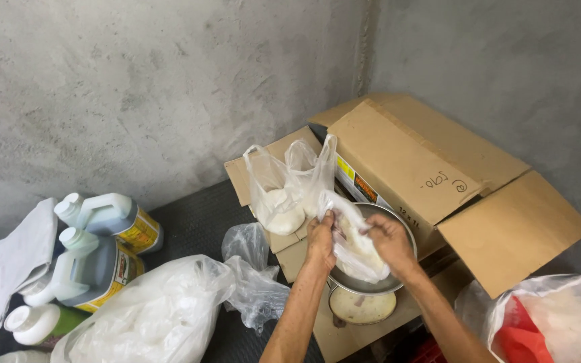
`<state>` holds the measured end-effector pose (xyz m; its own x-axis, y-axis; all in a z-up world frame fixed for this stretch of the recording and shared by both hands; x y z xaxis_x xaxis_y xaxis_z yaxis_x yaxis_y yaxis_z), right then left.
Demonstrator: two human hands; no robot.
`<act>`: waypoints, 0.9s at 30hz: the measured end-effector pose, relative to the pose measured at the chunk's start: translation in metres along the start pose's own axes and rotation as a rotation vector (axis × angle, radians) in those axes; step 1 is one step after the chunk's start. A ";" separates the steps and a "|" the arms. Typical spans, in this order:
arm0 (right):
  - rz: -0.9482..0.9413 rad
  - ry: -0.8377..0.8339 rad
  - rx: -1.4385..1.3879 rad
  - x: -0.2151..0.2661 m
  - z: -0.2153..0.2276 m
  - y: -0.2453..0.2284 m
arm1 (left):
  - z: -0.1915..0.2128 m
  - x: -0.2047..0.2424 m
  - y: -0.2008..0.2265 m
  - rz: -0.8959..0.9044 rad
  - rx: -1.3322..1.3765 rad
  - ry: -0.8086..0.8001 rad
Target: Weighing white powder chemicals and placing them into plastic bags for agricultural use.
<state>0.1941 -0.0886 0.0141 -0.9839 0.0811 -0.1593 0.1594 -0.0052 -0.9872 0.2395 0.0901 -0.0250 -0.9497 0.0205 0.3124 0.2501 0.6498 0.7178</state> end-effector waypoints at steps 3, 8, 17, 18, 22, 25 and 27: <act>0.126 -0.138 -0.002 0.004 -0.007 -0.004 | -0.011 0.019 0.014 0.046 0.014 0.102; -0.148 0.075 -0.277 -0.038 0.029 -0.012 | -0.019 0.013 0.011 -0.006 0.022 0.026; -0.282 0.242 -0.467 -0.049 0.048 -0.003 | -0.115 0.047 0.023 -0.102 -0.106 -0.133; -0.287 0.230 -0.466 -0.050 0.050 0.004 | -0.118 0.048 0.023 -0.137 -0.104 -0.164; -0.314 0.238 -0.424 -0.048 0.045 -0.021 | -0.085 0.049 0.042 -0.077 -0.207 -0.049; -0.299 0.231 -0.415 -0.049 0.040 -0.039 | -0.045 0.039 0.049 -0.141 -0.110 0.026; -0.206 0.154 -0.390 -0.049 0.034 -0.050 | -0.028 0.045 0.060 -0.117 0.018 0.023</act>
<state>0.2314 -0.1265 0.0712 -0.9795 0.1882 0.0722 0.0092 0.3996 -0.9166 0.2174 0.1088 0.0495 -0.9676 -0.0733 0.2416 0.1344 0.6606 0.7386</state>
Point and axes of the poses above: each hand's wrist, its own x-axis away from the middle knuckle, its own z-axis out of the back of the hand, y = z × x, the point moved 3 cm from there along -x, towards the middle knuckle, and after that the axes turned 5 degrees about z, right-handed, at the moved point
